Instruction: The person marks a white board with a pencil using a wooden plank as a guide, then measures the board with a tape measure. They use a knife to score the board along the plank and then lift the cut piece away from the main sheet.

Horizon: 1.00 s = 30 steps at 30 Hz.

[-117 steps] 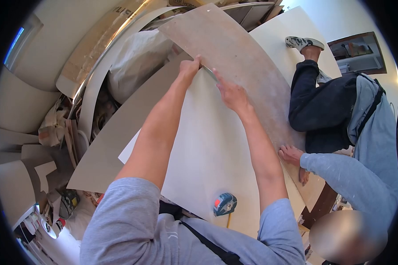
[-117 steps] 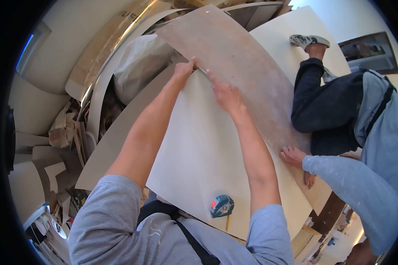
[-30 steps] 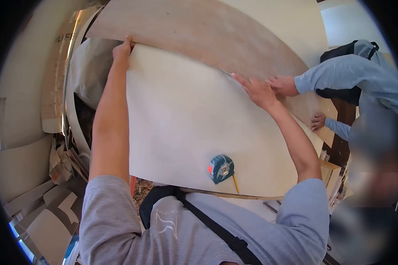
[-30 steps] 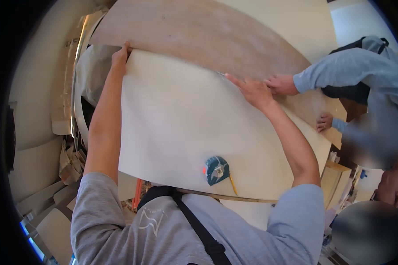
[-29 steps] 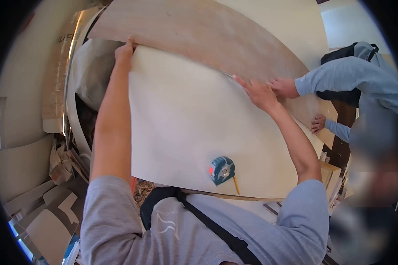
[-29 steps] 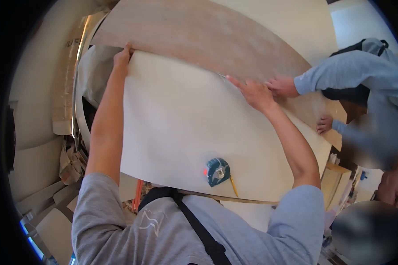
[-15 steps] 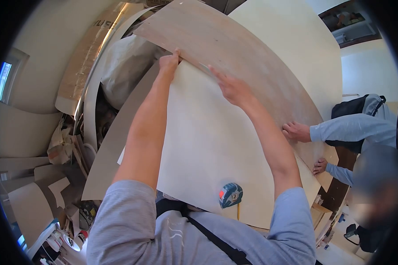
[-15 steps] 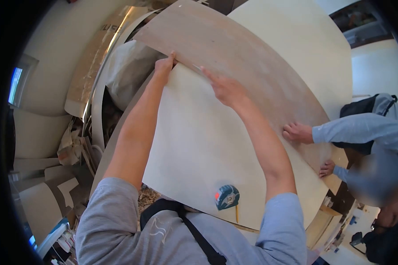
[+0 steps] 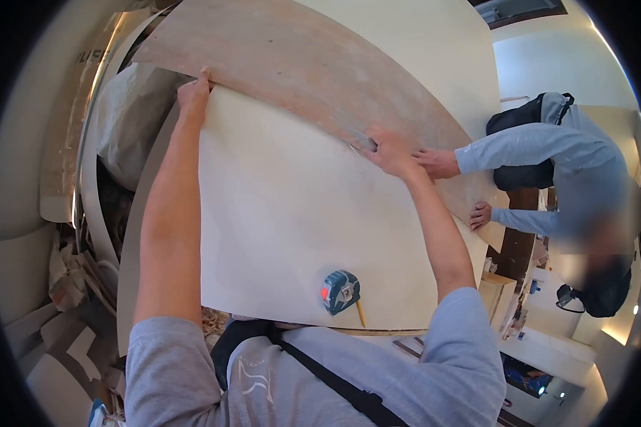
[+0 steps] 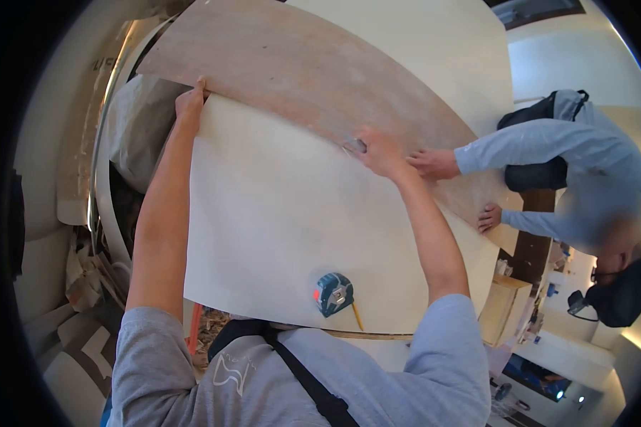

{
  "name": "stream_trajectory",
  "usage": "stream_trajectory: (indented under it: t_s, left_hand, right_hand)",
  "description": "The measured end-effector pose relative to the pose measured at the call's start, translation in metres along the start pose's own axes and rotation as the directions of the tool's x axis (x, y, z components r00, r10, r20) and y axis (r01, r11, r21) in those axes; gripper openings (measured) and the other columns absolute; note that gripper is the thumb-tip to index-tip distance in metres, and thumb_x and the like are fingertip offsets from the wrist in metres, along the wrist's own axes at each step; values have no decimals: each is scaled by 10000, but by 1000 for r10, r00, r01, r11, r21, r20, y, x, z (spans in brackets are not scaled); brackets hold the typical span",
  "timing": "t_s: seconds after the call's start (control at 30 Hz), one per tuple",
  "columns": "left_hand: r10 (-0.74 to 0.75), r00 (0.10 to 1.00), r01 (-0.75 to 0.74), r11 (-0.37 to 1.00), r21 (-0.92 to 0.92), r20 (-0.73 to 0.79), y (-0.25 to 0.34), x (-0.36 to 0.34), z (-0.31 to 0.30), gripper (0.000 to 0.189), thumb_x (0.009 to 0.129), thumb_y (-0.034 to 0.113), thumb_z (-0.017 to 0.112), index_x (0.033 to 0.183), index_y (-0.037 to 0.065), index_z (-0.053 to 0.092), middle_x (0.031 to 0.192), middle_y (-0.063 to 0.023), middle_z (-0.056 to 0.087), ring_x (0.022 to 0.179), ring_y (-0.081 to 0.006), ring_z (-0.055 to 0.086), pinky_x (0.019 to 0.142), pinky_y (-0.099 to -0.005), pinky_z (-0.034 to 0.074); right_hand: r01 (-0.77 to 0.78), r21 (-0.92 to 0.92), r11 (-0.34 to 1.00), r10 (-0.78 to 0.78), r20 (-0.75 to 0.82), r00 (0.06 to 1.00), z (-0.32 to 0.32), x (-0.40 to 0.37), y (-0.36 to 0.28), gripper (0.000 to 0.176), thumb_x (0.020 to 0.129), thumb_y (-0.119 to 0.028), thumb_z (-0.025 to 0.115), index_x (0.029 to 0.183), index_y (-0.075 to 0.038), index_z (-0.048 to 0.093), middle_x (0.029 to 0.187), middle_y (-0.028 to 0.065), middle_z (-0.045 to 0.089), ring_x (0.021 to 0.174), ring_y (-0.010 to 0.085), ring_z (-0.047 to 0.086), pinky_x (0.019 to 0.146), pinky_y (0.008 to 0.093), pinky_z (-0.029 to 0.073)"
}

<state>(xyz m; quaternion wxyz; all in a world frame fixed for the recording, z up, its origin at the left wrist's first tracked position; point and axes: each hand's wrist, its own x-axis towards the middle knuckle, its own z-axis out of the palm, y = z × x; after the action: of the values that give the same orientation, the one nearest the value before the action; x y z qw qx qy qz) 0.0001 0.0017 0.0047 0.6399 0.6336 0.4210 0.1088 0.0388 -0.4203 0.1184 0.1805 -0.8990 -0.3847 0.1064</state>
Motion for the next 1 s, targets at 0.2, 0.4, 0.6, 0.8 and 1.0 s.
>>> stream_trajectory:
  t_s: [0.2,0.4,0.6,0.8,1.0]
  left_hand:
    - [53,999,-53,998,21,-4,-5,7,0,526,910,474,629,793,-28,729,777,-86,690,694,-170,602,681,-333,481]
    - [20,1000,-20,998,51,3,0,2,0,511,927,466,613,804,-17,727,760,-76,685,694,-168,596,678,-335,478]
    - [247,969,-233,897,376,12,-37,50,3,517,923,479,611,805,-15,708,779,-69,670,693,-149,581,652,-336,467]
    - [83,994,-76,992,102,-66,-13,17,5,527,923,483,602,778,-9,726,717,-80,662,644,-179,585,634,-350,470]
    - [39,998,-42,998,-56,-41,1,-5,1,519,911,473,617,745,-6,729,734,-95,680,665,-196,602,664,-362,477]
  right_hand:
    - [-160,-80,984,168,97,981,26,42,-13,205,834,-223,697,885,-27,670,764,191,654,702,395,600,642,438,491]
    - [117,673,730,194,-369,909,-53,91,-121,132,861,-159,710,830,-31,705,754,73,704,571,97,618,538,271,489]
    - [692,500,520,186,-858,479,-165,85,-172,194,919,-174,682,993,-13,600,759,108,653,502,101,556,427,199,438]
    - [-70,47,996,85,-485,870,-116,205,-196,1007,809,-371,778,1513,9,167,1181,323,614,1030,295,686,904,434,531]
    - [6,198,980,2,-39,999,11,148,-136,528,999,-332,470,1471,-127,351,1295,269,566,1149,429,578,998,466,442]
